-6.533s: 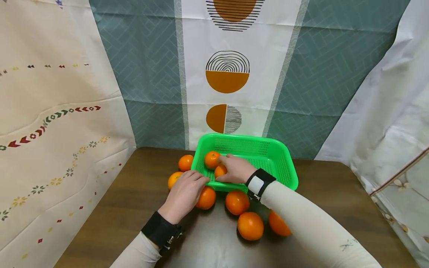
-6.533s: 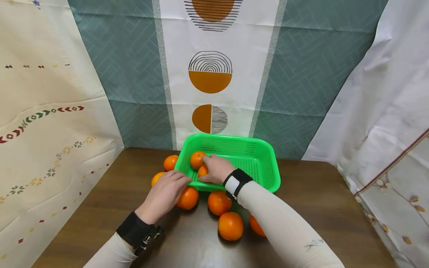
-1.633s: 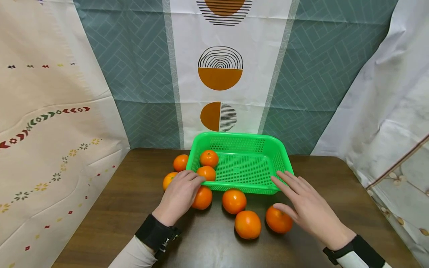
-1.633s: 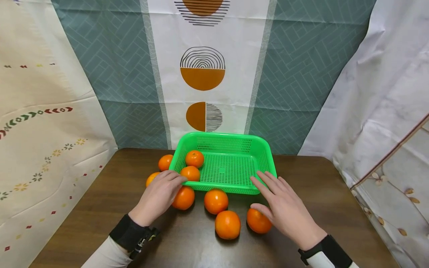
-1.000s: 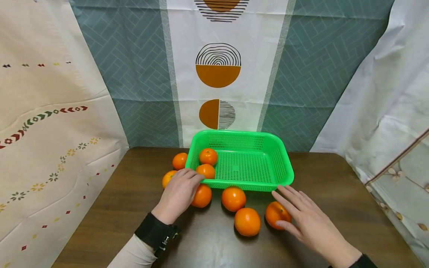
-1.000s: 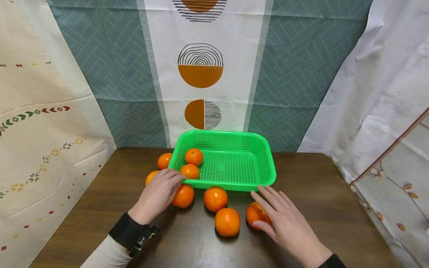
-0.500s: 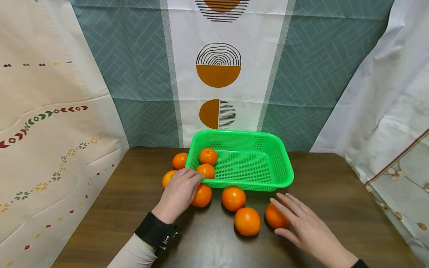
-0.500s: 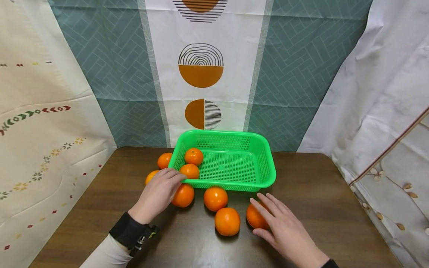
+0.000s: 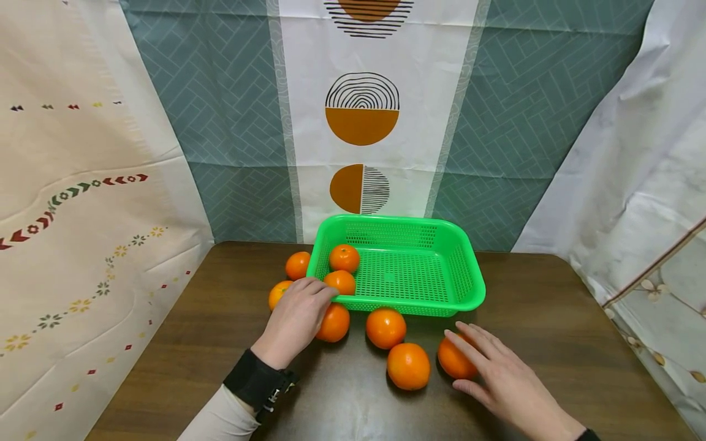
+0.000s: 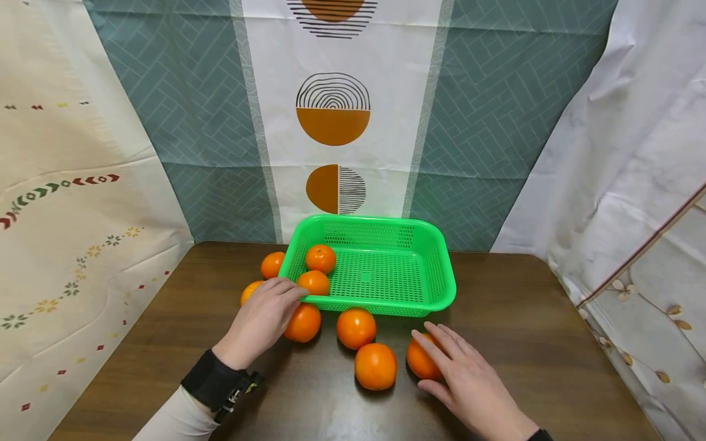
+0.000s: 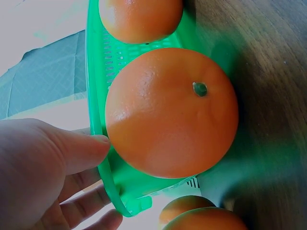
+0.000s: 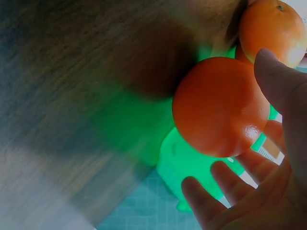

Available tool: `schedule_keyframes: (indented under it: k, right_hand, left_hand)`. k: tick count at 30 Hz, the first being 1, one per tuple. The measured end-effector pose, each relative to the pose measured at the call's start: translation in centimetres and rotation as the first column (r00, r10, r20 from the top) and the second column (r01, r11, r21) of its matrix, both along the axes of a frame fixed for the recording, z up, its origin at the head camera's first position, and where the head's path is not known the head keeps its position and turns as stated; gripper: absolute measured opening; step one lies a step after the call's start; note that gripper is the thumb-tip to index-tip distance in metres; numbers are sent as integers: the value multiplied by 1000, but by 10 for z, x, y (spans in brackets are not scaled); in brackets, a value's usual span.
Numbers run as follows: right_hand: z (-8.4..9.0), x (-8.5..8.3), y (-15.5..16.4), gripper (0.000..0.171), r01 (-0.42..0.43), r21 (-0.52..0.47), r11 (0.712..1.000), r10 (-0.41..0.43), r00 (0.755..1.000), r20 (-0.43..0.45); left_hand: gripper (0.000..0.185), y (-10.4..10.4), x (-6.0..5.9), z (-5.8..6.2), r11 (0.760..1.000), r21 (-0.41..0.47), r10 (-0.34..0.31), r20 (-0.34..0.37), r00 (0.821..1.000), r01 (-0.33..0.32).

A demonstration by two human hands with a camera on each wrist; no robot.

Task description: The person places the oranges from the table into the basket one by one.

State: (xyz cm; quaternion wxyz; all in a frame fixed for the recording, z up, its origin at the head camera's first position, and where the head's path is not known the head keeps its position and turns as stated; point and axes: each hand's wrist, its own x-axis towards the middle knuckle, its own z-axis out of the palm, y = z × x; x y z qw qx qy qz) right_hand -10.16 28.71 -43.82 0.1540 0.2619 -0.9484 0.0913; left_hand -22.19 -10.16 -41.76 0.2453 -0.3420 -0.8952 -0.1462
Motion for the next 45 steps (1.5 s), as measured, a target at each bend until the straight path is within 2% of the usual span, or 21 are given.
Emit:
schedule_keyframes:
  k: [15, 29, 45]
  right_hand:
    - [-1, -6, -3, 85, -42, 14, 999, 42, 999, -17]
    - [-4, -9, -5, 75, -32, 24, 999, 32, 999, 2]
    - [-4, -11, -7, 72, -36, 28, 999, 36, 999, -9]
  left_hand:
    - [18, 0, 0, 0, 1000, -12, 5, -2, 1000, -5]
    - [18, 0, -1, 0, 1000, -3, -2, 2, 1000, 2]
    - [19, 0, 0, 1, 1000, -2, 0, 3, 1000, 0]
